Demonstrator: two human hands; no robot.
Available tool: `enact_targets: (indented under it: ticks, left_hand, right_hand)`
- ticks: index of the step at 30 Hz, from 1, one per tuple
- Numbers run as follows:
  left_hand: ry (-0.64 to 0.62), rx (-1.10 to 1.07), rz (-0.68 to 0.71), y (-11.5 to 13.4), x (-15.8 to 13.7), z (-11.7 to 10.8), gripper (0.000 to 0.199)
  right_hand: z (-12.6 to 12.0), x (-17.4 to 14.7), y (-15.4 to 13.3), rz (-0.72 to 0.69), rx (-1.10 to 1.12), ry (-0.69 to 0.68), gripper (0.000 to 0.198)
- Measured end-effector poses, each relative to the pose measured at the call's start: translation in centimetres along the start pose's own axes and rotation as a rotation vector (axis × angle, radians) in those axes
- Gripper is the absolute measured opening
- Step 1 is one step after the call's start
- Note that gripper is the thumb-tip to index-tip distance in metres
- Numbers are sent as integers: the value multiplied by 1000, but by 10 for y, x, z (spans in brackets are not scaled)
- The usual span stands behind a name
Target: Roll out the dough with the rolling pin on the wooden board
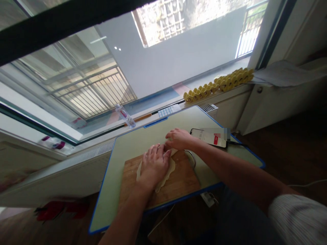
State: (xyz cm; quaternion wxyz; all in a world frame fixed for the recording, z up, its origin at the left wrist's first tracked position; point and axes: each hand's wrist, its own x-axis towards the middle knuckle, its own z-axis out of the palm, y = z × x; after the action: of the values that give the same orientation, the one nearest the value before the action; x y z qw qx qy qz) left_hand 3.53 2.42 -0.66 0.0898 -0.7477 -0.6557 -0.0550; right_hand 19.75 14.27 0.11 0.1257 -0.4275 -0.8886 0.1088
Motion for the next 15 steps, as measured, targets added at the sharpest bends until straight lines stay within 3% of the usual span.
enact_targets:
  ticks: [6,15]
  left_hand:
    - [28,8,11,9,-11,-1,56]
    - [-83,-52,-8,-2,2,-3,57]
  right_hand:
    - [4,2,3,12,11,3,41]
    - [4,3,3,19,10,6,40]
